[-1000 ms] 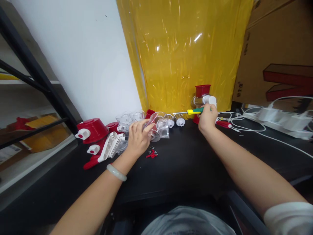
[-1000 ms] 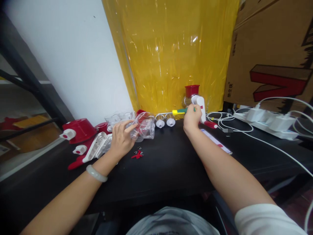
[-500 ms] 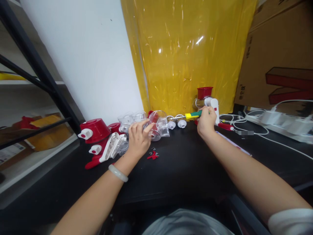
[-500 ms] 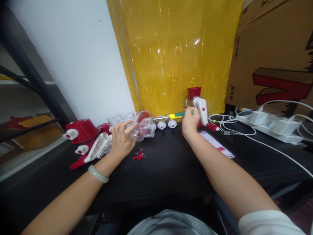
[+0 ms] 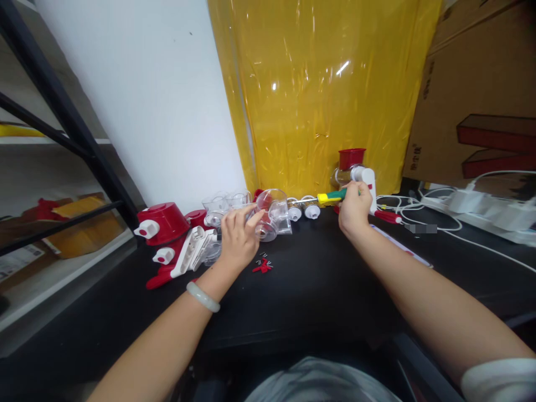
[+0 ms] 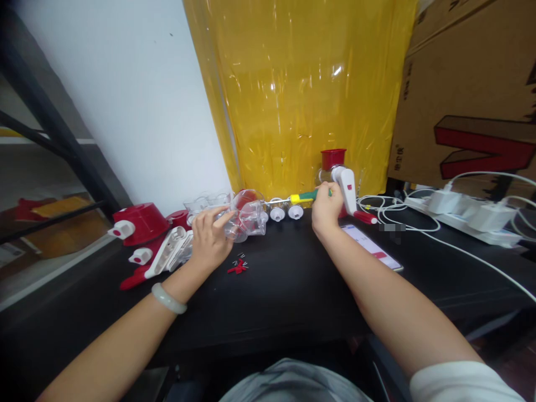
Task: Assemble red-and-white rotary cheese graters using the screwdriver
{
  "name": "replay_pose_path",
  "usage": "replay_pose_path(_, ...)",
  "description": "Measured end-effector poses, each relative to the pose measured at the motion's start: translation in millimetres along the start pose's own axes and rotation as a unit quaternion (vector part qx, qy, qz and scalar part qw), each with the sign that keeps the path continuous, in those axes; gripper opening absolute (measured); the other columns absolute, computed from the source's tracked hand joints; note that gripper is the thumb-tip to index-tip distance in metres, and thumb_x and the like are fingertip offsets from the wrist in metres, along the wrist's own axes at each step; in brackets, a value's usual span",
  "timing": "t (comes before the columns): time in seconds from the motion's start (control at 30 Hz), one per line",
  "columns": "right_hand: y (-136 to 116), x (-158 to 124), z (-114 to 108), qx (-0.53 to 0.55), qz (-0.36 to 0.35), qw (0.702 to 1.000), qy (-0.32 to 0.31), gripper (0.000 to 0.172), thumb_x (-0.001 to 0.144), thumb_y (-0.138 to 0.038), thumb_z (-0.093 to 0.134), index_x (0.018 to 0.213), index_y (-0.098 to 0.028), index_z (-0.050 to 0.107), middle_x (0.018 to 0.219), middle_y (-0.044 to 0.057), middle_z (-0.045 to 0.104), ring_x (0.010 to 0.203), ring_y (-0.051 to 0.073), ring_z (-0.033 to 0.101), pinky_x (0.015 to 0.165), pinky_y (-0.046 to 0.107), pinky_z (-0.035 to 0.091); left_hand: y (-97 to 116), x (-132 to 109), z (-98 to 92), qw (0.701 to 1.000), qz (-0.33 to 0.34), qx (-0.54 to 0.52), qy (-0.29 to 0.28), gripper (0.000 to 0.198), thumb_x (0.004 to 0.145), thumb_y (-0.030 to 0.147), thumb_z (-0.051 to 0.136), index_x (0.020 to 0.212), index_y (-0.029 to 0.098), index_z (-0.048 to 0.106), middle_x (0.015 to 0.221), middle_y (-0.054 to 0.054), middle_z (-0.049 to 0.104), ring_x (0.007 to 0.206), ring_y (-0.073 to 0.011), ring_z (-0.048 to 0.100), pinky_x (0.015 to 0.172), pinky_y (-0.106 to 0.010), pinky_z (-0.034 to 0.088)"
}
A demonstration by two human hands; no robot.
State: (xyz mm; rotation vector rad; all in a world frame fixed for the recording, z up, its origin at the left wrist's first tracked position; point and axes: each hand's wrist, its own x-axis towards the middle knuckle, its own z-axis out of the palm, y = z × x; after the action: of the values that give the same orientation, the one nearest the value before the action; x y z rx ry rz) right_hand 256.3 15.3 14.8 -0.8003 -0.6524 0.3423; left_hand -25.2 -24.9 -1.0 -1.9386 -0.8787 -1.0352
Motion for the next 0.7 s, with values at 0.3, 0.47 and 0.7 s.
replay_pose_path(0.3,4.5,0.5,-0.9,-0.026,-0.038,0.999,-0.010,0.028,0.084,-0.048,0.050,0.072,-0.023,0.046,0.060,-0.006,0.044,0.047,0.009,0.042,0.044,0.023,0.035,2.1,1.0,-0.1,1.000,0.004,-0.009,-0.010,0.063,0.082,0.009,0.061,0.135,0.033,0.036,0.132,-0.009,0.054,0.116,-0.0300,0.049,0.101,-0.050,0.036)
replay_pose_path(0.47,6.7,0.1,-0.7,-0.032,-0.038,0.999,-0.011,0.027,0.084,-0.046,0.051,0.071,-0.023,0.047,0.061,-0.006,0.044,0.048,0.009,0.042,0.046,0.023,0.035,3.4,1.3,0.1,1.000,0.011,-0.016,-0.007,0.056,0.086,0.013,0.061,0.134,0.031,0.039,0.131,-0.010,0.055,0.117,-0.0303,0.048,0.099,-0.049,0.037)
replay_pose_path(0.7,7.0,-3.8,-0.1,-0.030,-0.043,0.998,-0.020,0.027,0.085,-0.045,0.051,0.071,-0.022,0.047,0.060,-0.006,0.044,0.050,0.009,0.042,0.047,0.023,0.036,5.1,0.4,0.6,1.000,0.009,-0.021,-0.022,0.056,0.085,0.012,0.060,0.134,0.031,0.040,0.132,-0.010,0.055,0.119,-0.0298,0.048,0.101,-0.050,0.036)
